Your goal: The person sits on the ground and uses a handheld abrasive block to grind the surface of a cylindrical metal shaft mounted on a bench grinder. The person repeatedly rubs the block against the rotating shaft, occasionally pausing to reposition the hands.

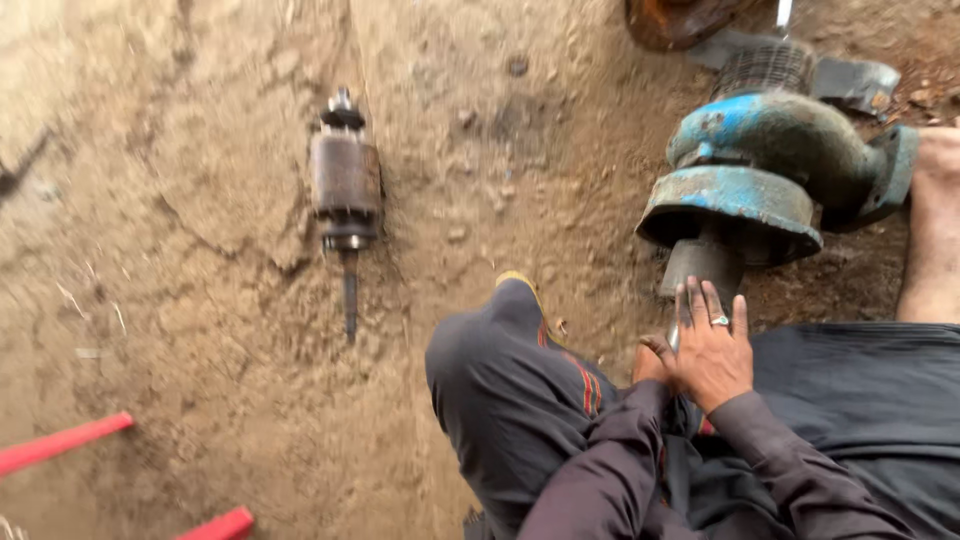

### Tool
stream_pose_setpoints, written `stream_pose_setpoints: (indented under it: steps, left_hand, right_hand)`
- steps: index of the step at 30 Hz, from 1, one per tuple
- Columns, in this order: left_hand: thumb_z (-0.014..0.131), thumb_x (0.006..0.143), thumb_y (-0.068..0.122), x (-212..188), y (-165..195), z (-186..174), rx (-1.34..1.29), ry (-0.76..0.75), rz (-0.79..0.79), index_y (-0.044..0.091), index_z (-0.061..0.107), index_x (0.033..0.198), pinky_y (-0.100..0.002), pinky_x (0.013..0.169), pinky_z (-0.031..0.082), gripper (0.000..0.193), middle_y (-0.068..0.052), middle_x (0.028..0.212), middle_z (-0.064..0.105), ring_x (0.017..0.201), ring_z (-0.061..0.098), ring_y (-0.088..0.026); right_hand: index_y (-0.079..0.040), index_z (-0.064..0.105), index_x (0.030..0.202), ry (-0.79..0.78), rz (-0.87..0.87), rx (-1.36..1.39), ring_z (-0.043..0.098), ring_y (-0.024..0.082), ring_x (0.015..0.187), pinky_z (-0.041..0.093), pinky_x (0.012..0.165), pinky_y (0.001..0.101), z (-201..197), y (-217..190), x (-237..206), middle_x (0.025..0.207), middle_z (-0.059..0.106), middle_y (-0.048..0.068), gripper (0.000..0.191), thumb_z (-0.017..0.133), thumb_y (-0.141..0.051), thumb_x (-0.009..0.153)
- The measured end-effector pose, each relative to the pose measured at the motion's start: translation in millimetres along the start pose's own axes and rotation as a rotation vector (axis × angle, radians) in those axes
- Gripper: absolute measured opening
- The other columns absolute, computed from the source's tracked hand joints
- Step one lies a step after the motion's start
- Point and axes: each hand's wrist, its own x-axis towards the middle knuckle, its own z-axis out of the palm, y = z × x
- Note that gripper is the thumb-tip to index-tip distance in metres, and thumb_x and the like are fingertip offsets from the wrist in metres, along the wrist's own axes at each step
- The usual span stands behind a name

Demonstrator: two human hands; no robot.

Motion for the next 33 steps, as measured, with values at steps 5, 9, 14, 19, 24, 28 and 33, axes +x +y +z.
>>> stream_pose_setpoints:
  steps: [5,9,14,19,24,28,33]
  left_hand:
    - [0.075,0.081,0.031,-16,-10,-5,0.025,-0.11,-0.134,-0.008,0.072,0.111,-0.05,0.091,0.057,0.049,-0.032,0.11,0.07,0.106,0.07,-0.045]
    - [0.071,0.087,0.034,-5,1,-10,0.094,-0.078,0.045,-0.002,0.066,0.125,-0.056,0.088,0.054,0.053,-0.031,0.113,0.069,0.107,0.067,-0.049]
    - [0.07,0.086,0.041,-2,-2,-5,-0.15,-0.068,-0.066,-0.002,0.073,0.106,-0.053,0.083,0.056,0.047,-0.03,0.107,0.073,0.103,0.072,-0.045]
    - [0.079,0.077,0.039,-14,-13,-6,-0.032,-0.074,-0.113,-0.004,0.074,0.099,-0.05,0.083,0.058,0.048,-0.031,0.103,0.073,0.1,0.073,-0.044]
    - [0.081,0.076,0.038,-8,0,-4,-0.097,-0.051,-0.053,-0.005,0.073,0.101,-0.05,0.081,0.058,0.05,-0.031,0.104,0.073,0.098,0.073,-0.044]
    - [0.083,0.076,0.038,-18,-2,-8,-0.06,-0.06,-0.041,-0.005,0.072,0.103,-0.051,0.079,0.058,0.053,-0.031,0.105,0.073,0.097,0.073,-0.044]
    - [0.081,0.082,0.037,-12,20,-32,-0.048,-0.084,-0.112,-0.003,0.076,0.109,-0.052,0.081,0.058,0.048,-0.031,0.114,0.073,0.104,0.071,-0.043]
  right_hand:
    - [0.001,0.038,0.16,0.131,0.055,0.221,0.032,0.029,0.156,0.016,0.127,0.0589,-5,2,11,0.164,0.041,0.019,0.091,0.04,-0.067,0.101]
    - [-0.002,0.032,0.16,0.032,0.001,-0.121,0.032,0.028,0.151,0.017,0.12,0.0552,-2,-4,10,0.162,0.038,0.015,0.094,0.036,-0.069,0.095]
    - [-0.01,0.027,0.161,-0.114,-0.039,-0.184,0.029,0.022,0.157,0.015,0.127,0.0566,11,-3,-1,0.168,0.031,0.007,0.089,0.034,-0.07,0.095]
    - [-0.007,0.036,0.165,0.036,0.049,0.076,0.032,0.025,0.155,0.016,0.125,0.0586,21,5,23,0.159,0.043,0.011,0.09,0.037,-0.066,0.097]
    - [-0.006,0.035,0.16,0.054,0.006,0.037,0.029,0.025,0.157,0.015,0.126,0.06,21,-2,-8,0.168,0.035,0.011,0.093,0.038,-0.071,0.093]
    - [-0.009,0.031,0.16,-0.138,-0.075,-0.485,0.03,0.022,0.153,0.015,0.116,0.0595,27,-1,-8,0.166,0.033,0.009,0.097,0.04,-0.072,0.088]
    - [0.0,0.033,0.162,0.253,0.084,0.445,0.033,0.029,0.158,0.014,0.128,0.0676,22,-9,8,0.166,0.034,0.017,0.086,0.04,-0.063,0.104]
